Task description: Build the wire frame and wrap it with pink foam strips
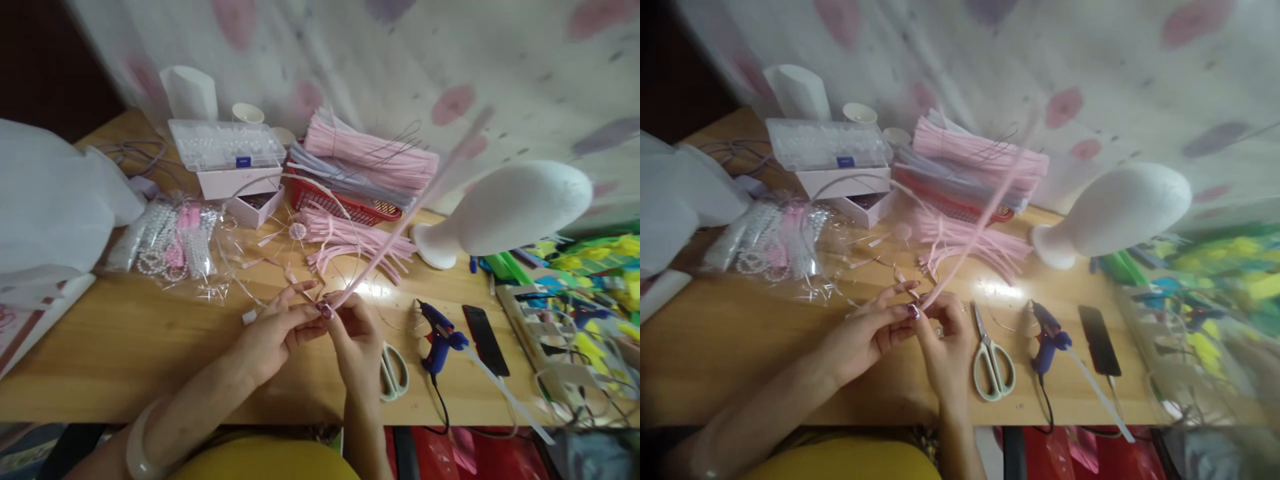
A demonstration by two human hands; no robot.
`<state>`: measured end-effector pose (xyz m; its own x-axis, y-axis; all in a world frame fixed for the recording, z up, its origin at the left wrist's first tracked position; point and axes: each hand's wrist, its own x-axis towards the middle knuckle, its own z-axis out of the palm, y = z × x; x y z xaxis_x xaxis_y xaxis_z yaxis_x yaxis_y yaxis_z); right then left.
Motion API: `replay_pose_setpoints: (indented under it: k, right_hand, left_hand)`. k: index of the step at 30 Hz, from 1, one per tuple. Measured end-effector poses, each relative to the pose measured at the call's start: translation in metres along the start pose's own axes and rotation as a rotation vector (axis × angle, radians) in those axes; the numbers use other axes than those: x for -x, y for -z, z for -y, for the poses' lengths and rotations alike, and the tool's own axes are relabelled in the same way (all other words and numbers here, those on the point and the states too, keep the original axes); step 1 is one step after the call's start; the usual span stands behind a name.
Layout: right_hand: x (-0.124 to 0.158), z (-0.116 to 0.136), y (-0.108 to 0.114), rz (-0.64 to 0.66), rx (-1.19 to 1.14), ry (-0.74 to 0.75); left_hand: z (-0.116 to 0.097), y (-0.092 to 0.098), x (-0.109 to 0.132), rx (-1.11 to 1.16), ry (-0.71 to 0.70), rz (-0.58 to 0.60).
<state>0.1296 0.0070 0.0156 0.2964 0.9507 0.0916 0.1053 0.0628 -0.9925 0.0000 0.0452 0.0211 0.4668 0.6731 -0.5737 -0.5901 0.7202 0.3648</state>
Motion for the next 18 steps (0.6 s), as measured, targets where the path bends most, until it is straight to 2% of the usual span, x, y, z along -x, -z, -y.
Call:
replay_pose_setpoints:
  k: [3, 5, 8, 10, 11, 12, 13, 16, 17, 18]
  right_hand:
    - [0.003, -0.003, -0.006, -0.048, 0.047, 0.039]
    - [0.001, -0.003, -0.002, -0.061, 0.07, 0.075]
    - [-0.006, 0.003, 0.009, -0.08, 0.122, 0.118]
    - [-0.01, 0.011, 0.017, -0.053, 0.186, 0.153]
    - [-0.012, 0.016, 0.02, -0.025, 0.227, 0.183]
    - [-0.013, 0.02, 0.022, 0.004, 0.273, 0.221]
    - [-0.013, 0.025, 0.023, 0.033, 0.317, 0.265]
    - [-0.012, 0.035, 0.023, 0.112, 0.426, 0.377]
    - [-0.011, 0.037, 0.022, 0.146, 0.457, 0.403]
    - [-0.01, 0.038, 0.021, 0.183, 0.485, 0.427]
  left_hand:
    - [0.006, 0.0, -0.004, -0.025, -0.051, 0.021]
    - [0.008, 0.002, -0.006, -0.053, -0.027, 0.085]
    - [0.008, 0.008, 0.0, -0.202, 0.148, 0.241]
    - [0.004, 0.012, 0.008, -0.432, 0.271, 0.356]
    - [0.002, 0.013, 0.011, -0.563, 0.266, 0.384]
    - [-0.001, 0.013, 0.014, -0.683, 0.189, 0.377]
    - [-0.004, 0.013, 0.016, -0.779, 0.044, 0.33]
    - [-0.017, 0.008, 0.017, -0.858, -0.518, 0.081]
    - [-0.021, 0.004, 0.015, -0.844, -0.628, 0.031]
    - [-0.025, 0.001, 0.013, -0.829, -0.665, 0.022]
